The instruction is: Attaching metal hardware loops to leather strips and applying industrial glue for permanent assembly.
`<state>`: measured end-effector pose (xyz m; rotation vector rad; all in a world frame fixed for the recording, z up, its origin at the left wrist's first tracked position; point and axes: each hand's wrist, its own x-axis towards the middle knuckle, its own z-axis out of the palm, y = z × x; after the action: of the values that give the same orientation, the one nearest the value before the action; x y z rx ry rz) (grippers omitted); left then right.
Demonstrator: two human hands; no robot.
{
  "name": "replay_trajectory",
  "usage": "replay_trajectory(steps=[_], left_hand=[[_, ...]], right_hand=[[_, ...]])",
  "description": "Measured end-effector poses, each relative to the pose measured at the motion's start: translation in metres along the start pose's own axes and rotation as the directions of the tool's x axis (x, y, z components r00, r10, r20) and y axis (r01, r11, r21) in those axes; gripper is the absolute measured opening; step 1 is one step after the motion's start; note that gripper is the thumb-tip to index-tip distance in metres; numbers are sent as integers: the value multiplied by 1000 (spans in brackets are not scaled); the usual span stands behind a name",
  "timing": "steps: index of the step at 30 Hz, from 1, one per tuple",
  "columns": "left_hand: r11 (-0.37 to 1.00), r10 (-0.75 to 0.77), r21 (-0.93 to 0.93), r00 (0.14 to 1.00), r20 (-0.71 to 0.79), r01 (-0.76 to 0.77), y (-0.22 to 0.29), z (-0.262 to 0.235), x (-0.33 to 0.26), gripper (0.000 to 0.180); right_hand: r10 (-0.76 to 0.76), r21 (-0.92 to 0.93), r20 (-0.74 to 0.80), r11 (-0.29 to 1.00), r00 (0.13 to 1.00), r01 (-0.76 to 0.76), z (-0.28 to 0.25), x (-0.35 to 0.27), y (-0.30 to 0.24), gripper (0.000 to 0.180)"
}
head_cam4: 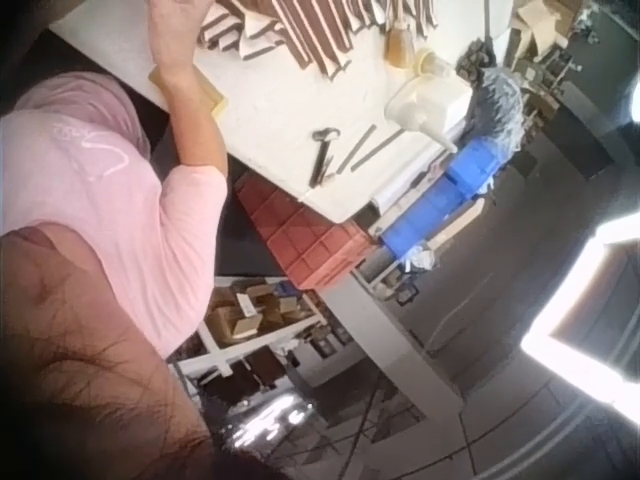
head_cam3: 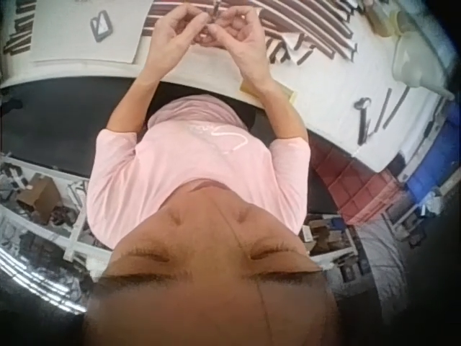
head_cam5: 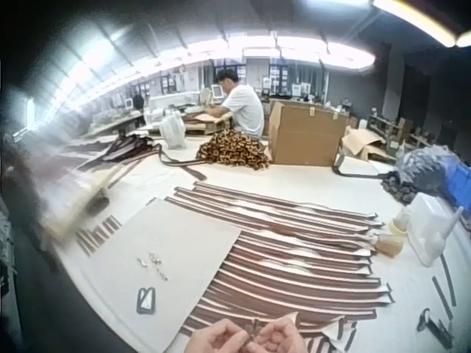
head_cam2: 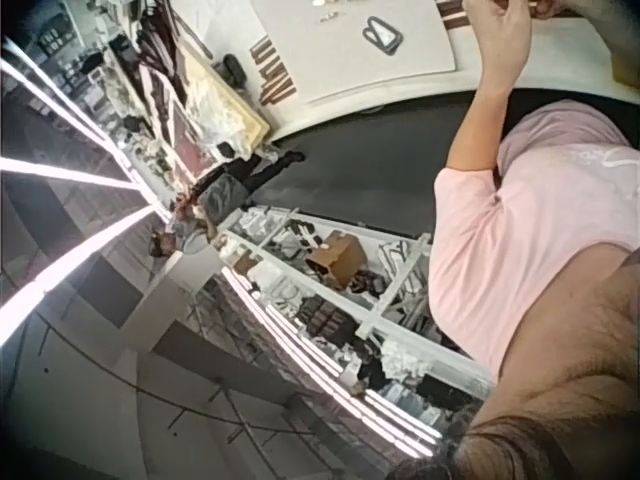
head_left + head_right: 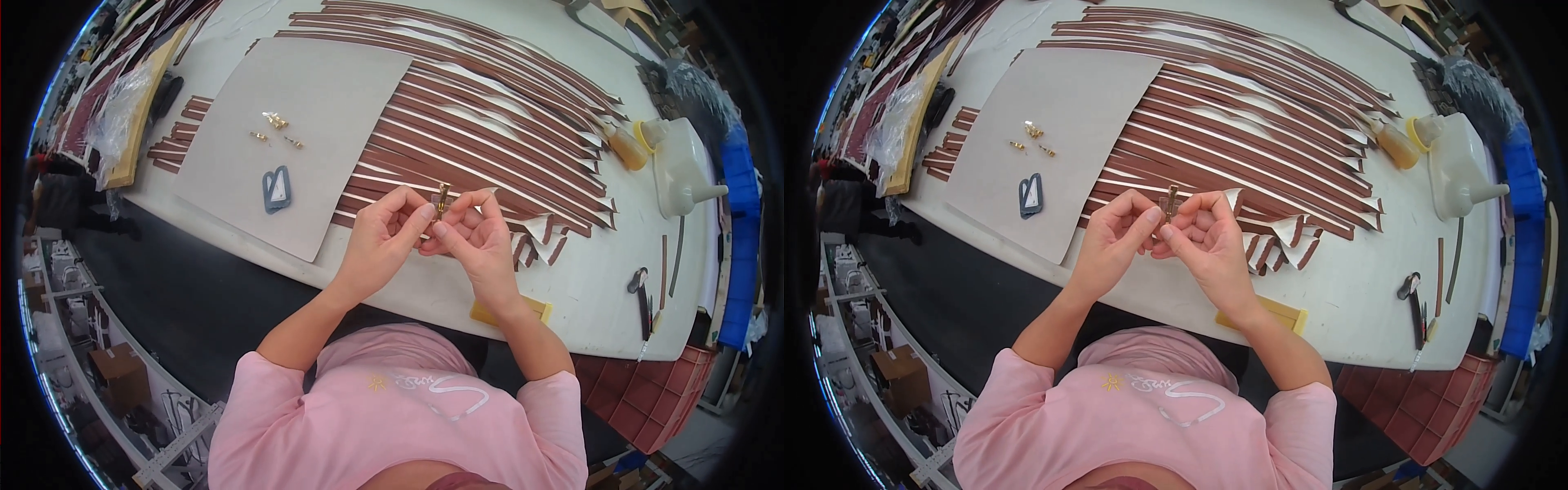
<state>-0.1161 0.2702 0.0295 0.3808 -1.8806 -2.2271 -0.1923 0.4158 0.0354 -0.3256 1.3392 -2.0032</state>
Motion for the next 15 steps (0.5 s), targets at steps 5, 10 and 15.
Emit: replay_trajectory(steps=[5,10,15], left_hand=[[975,-154,-139,980,129,172,7,-21,-18,17],[972,-112,-198,989,102,130,-12,-27,-34,16],[986,-160,21,982,-97,163,-26,-52,-65,14]], right_hand=[[104,-109,132,990,986,-90,8,-8,0,19],[145,-171,156,978,977,-118,20,-13,9,16],[88,-276,100,959,991,-58,7,-28,10,10]])
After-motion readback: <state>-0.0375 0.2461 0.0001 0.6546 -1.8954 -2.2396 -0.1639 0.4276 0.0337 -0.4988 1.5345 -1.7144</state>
